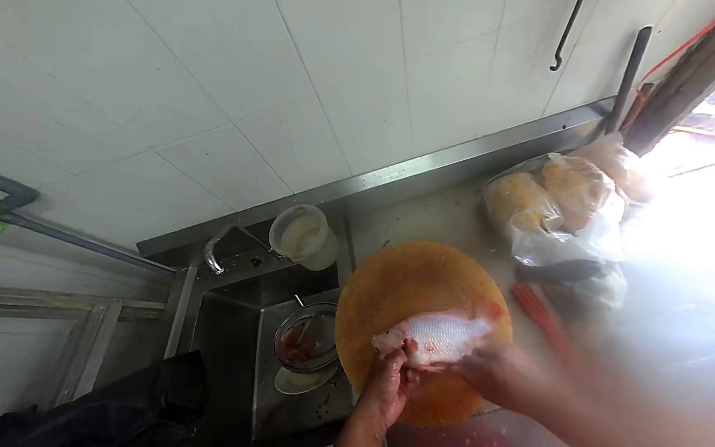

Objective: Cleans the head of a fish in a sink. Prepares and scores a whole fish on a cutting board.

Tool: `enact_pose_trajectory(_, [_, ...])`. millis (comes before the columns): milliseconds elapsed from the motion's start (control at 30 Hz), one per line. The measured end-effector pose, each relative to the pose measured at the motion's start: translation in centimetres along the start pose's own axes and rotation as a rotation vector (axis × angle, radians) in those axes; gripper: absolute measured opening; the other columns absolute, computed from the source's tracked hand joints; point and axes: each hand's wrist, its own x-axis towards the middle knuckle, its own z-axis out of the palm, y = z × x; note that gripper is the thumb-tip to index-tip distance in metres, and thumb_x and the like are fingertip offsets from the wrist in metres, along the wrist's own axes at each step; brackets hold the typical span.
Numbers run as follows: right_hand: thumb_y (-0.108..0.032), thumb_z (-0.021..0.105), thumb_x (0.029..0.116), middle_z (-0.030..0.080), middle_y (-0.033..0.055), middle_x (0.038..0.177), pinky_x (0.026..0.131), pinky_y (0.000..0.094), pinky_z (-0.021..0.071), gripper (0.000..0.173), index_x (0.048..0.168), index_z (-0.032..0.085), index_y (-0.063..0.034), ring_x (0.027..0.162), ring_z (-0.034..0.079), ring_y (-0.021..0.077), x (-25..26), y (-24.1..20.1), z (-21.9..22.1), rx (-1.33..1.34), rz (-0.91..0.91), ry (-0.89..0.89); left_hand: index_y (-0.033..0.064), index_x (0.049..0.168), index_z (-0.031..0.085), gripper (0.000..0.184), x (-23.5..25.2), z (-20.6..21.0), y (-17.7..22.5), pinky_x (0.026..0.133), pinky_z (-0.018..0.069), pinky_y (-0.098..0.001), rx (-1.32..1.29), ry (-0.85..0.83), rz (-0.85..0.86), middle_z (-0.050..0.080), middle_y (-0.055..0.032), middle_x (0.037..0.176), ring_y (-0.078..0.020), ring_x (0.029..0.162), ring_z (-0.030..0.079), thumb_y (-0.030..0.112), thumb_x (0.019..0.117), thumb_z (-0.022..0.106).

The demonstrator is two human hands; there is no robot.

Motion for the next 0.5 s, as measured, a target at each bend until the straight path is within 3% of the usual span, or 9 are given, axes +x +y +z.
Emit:
enact_pose_trajectory(133, [-0.044, 0.041, 0.1075, 0.068, 0.0119, 0.078, 0.059, 0.0566, 0.0574, 0.044, 0.095, 0.068, -0.0118, 0.072, 0.072, 0.0333, -0.3, -2.5, -1.4, 0.018, 0.306, -0.147, 0.0012, 0.116, 0.054, 0.024, -0.3, 0.8, -0.3, 0.054, 0.0517, -0.0290, 0.008, -0.025, -0.035, 0.064, -0.0112, 0.080, -0.0159, 0.060, 0.059, 0.011, 0.1039, 0.036])
enact_pose_trajectory(200, [-0.046, 0.042, 0.1083, 0.068, 0.0085, 0.077, 0.058, 0.0526, 0.0585, 0.043, 0.097, 0.069, -0.0144, 0.070, 0.071, 0.0293, -1.2, -4.5, -0.5, 0.062, 0.274, -0.078, 0.0032, 0.113, 0.053, 0.022, -0.3, 1.1, -0.1, 0.055, 0.0530, -0.0304, 0.006, -0.030, -0.052, 0.064, -0.0105, 0.076, -0.0169, 0.059, 0.061, 0.014, 0.1060, 0.035])
enact_pose_trajectory(267, [-0.050, 0.043, 0.1079, 0.066, 0.0038, 0.072, 0.053, 0.0474, 0.0571, 0.046, 0.089, 0.068, -0.0163, 0.065, 0.069, 0.0233, -1.9, -4.5, 0.0, 0.065, 0.296, 0.027, 0.0043, 0.113, 0.053, 0.022, -0.4, 0.8, -0.1, 0.055, 0.0530, -0.0303, -0.019, -0.056, -0.060, 0.064, -0.0105, 0.077, -0.0169, 0.060, 0.061, 0.016, 0.1068, 0.035])
enact_pose_trajectory(367, [-0.045, 0.039, 0.1085, 0.070, 0.0128, 0.081, 0.064, 0.0578, 0.0576, 0.045, 0.099, 0.067, -0.0109, 0.077, 0.072, 0.0343, -1.6, -4.6, -1.2, 0.111, 0.610, -0.124, 0.0032, 0.114, 0.052, 0.026, -0.4, 1.4, -0.4, 0.053, 0.0518, -0.0289, -0.063, -0.068, -0.098, 0.065, -0.0128, 0.081, -0.0170, 0.059, 0.060, 0.017, 0.1074, 0.031])
enact_pose_trajectory(433, [-0.036, 0.044, 0.1073, 0.071, 0.0154, 0.086, 0.067, 0.0585, 0.0594, 0.036, 0.107, 0.068, -0.0093, 0.079, 0.073, 0.0359, -1.4, -7.7, -1.2, 0.190, 0.623, -0.179, 0.0036, 0.109, 0.053, 0.028, -0.6, 2.3, -0.5, 0.053, 0.0526, -0.0294, -0.088, -0.068, -0.121, 0.064, -0.0119, 0.078, -0.0175, 0.059, 0.061, 0.019, 0.1077, 0.029])
enact_pose_trajectory(500, [-0.035, 0.046, 0.1068, 0.069, 0.0122, 0.077, 0.062, 0.0526, 0.0587, 0.035, 0.102, 0.068, -0.0087, 0.071, 0.072, 0.0303, -1.5, -10.5, -1.4, 0.295, 0.593, -0.110, 0.0035, 0.105, 0.054, 0.032, -1.4, 1.8, -0.2, 0.057, 0.0545, -0.0310, -0.038, -0.101, -0.133, 0.065, -0.0107, 0.077, -0.0179, 0.061, 0.062, 0.023, 0.1085, 0.028])
